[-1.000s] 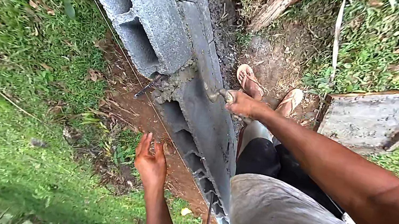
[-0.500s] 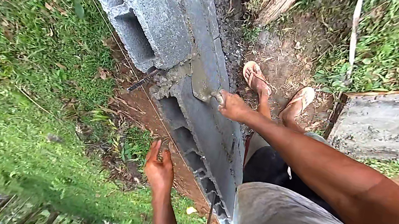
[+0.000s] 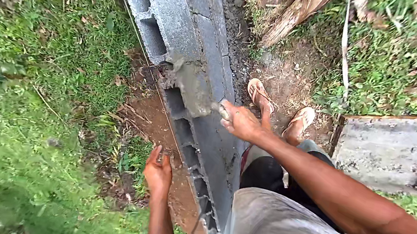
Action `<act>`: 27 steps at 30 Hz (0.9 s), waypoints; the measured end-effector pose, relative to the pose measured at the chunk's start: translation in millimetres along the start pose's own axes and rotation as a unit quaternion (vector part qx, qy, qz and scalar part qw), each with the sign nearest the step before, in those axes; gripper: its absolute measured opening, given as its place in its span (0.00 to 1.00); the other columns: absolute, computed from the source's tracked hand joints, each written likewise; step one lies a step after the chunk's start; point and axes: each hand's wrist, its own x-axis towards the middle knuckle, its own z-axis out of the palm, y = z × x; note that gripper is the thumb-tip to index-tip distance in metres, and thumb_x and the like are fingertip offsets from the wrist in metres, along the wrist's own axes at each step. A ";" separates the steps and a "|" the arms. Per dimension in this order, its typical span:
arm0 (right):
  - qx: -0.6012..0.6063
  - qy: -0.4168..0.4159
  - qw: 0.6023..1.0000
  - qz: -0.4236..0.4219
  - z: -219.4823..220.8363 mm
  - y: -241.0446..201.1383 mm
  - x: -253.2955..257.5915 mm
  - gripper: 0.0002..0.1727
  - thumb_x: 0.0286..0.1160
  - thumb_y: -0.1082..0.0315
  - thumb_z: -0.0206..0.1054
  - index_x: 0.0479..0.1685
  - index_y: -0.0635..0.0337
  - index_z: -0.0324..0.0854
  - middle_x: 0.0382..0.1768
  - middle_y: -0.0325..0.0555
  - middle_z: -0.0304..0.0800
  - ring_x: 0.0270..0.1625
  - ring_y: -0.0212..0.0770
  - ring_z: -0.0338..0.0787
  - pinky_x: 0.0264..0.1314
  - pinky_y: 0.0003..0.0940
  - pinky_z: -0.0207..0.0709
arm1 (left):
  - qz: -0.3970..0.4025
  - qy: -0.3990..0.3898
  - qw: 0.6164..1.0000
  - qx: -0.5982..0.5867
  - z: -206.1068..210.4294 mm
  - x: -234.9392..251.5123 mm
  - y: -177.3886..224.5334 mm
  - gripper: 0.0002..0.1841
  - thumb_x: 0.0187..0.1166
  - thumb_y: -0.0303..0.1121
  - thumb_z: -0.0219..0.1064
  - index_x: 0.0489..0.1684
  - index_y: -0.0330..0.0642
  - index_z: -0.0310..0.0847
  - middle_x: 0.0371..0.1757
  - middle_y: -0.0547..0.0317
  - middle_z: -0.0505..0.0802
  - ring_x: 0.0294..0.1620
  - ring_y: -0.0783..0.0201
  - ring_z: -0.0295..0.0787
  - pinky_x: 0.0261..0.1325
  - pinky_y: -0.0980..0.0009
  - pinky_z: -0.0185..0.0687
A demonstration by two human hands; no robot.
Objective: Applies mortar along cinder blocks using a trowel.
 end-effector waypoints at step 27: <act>0.145 0.496 0.853 0.071 -151.5 160.6 -501.4 0.22 0.71 0.64 0.65 0.65 0.55 0.70 0.23 0.32 0.74 0.13 0.27 0.72 0.14 0.27 0.74 | 0.030 -0.228 0.963 -0.137 130.8 -206.1 1.9 0.21 0.87 0.35 0.60 0.76 0.37 0.79 0.73 0.42 0.87 0.75 0.48 0.83 0.81 0.49 0.72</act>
